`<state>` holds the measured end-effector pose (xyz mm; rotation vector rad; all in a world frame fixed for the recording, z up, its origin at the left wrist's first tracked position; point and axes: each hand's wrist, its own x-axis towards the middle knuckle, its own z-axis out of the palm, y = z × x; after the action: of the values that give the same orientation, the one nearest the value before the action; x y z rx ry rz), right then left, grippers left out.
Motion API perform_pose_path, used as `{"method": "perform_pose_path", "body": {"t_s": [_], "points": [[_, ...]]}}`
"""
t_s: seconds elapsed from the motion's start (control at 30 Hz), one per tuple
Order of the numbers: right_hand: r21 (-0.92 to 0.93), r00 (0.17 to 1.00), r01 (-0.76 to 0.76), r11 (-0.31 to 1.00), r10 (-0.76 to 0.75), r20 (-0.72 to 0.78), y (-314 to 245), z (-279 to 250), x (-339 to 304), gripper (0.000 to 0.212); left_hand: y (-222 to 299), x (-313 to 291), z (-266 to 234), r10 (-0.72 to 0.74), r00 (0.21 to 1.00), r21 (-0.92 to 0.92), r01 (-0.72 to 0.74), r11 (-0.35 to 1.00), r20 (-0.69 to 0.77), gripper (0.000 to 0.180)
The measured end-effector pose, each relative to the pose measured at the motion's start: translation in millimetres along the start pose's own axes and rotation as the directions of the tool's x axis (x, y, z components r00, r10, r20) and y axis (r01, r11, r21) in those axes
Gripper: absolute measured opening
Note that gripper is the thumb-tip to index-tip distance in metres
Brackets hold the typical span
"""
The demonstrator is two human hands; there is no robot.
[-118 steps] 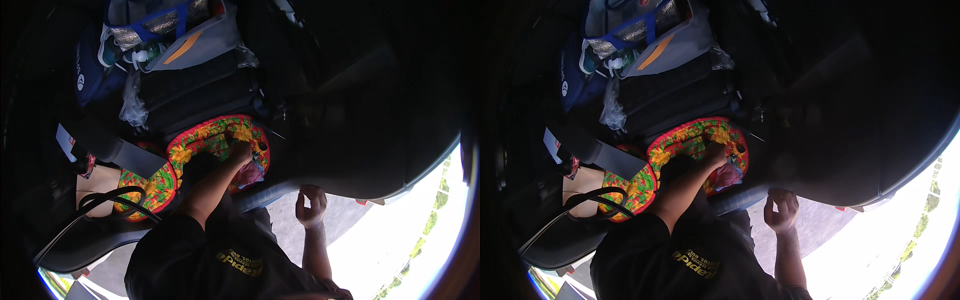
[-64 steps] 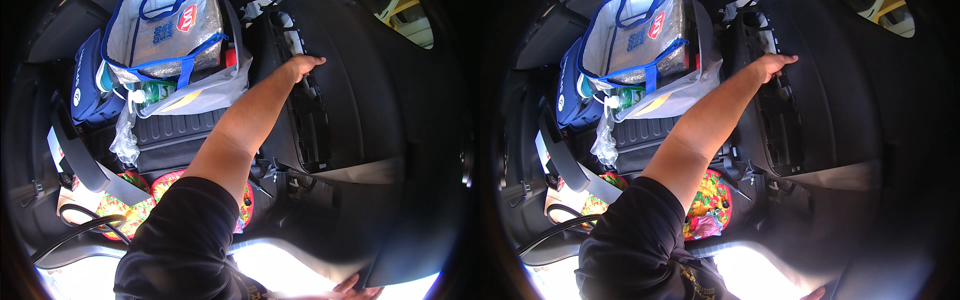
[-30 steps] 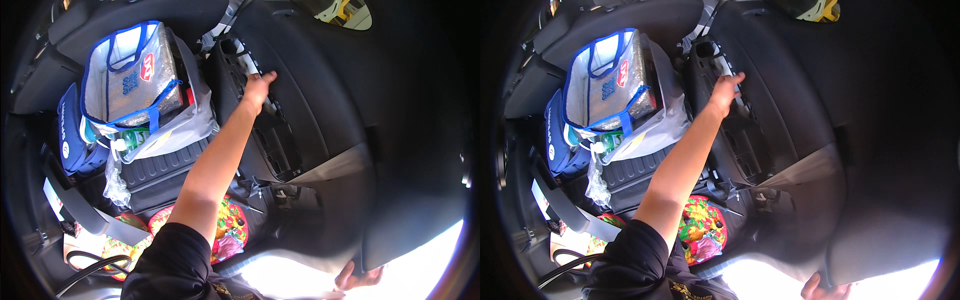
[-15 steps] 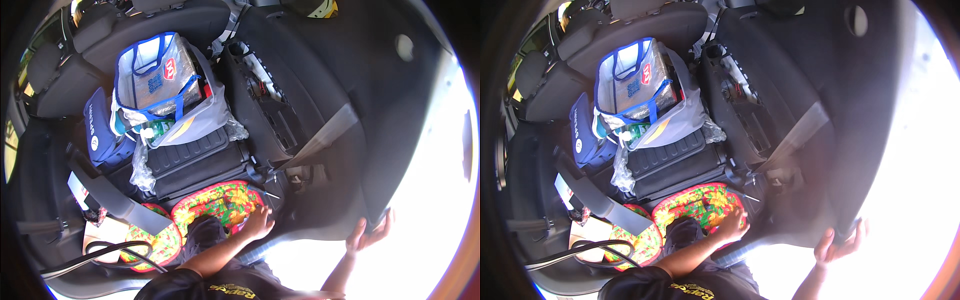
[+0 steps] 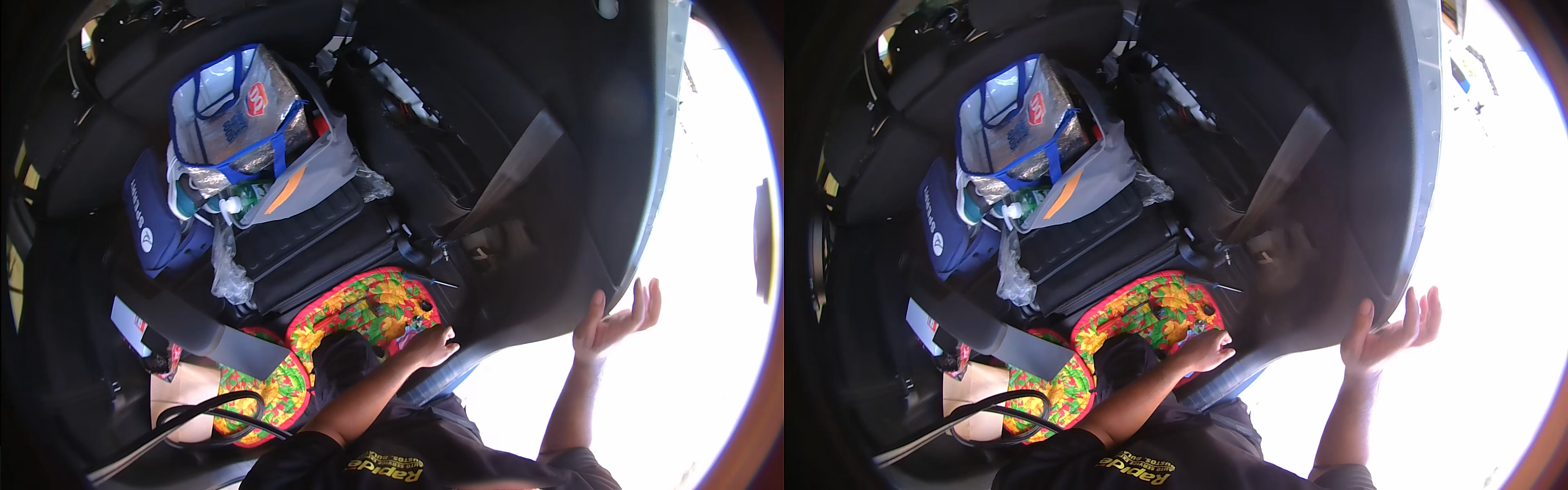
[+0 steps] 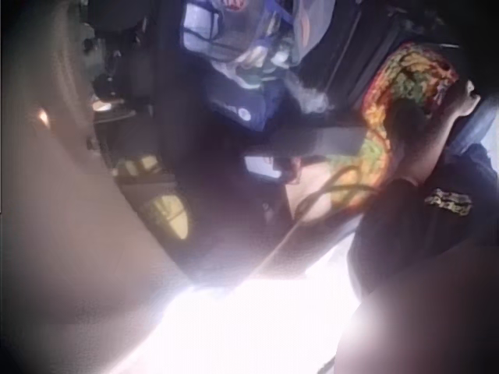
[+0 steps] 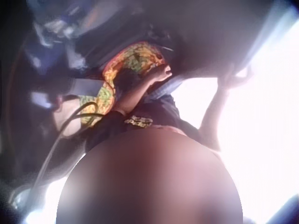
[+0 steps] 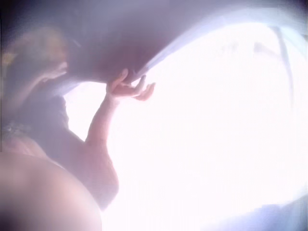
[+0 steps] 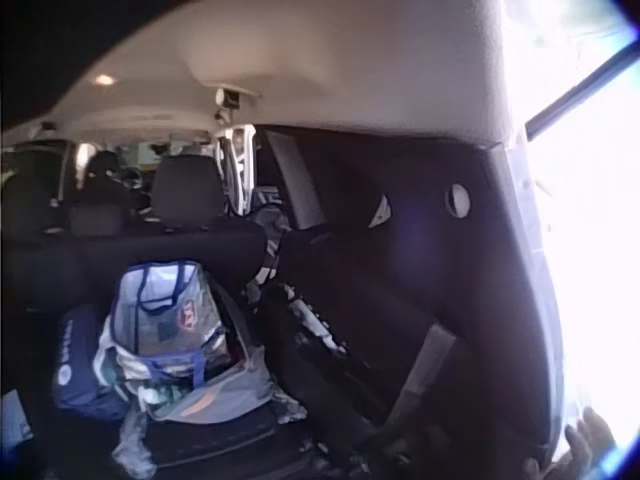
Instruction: The person removes a black plastic trim panel from the trunk lid of a white car, retrieves a screwdriver from a tool chest, and uses it to adjust fasteners inside the trunk lid. The person then wipes the area with a cloth and reinstalls the trim panel.
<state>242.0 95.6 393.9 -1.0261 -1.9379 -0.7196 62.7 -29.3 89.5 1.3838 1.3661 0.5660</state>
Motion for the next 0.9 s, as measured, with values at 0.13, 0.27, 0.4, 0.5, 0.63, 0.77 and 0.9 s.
{"method": "perform_pose_path", "body": {"t_s": [0.13,0.27,0.4,0.5,0.63,0.77,0.9], "points": [[0.166,0.968,0.226,0.960,-0.240,0.074,-74,-4,30,0.039,60,22,-67,0.244,0.967,-0.268,-0.255,0.929,-0.075,0.033],[0.115,0.930,0.076,0.990,-0.113,0.351,-115,77,92,0.050,142,80,-197,0.422,0.689,-0.096,-0.578,0.810,-0.590,0.017],[-0.176,0.906,-0.007,0.984,0.081,0.416,-111,161,146,0.054,189,105,-286,0.447,0.480,0.003,-0.679,0.734,-0.754,0.014],[-0.222,0.804,-0.077,0.972,0.193,0.563,-108,184,172,0.048,197,95,-306,0.512,0.490,0.083,-0.661,0.746,-0.705,0.015],[-0.248,0.715,-0.128,0.960,0.263,0.648,-106,192,186,0.040,206,94,-320,0.514,0.606,0.085,-0.593,0.801,-0.607,0.023],[-0.239,0.864,0.001,0.971,0.120,0.489,-99,201,169,0.045,237,129,-341,0.830,0.281,0.629,-0.548,0.551,-0.482,0.045],[-0.140,0.898,-0.086,0.986,0.137,0.418,-90,208,157,0.047,261,153,-368,0.919,0.326,0.739,-0.558,0.378,-0.223,0.060]]}}
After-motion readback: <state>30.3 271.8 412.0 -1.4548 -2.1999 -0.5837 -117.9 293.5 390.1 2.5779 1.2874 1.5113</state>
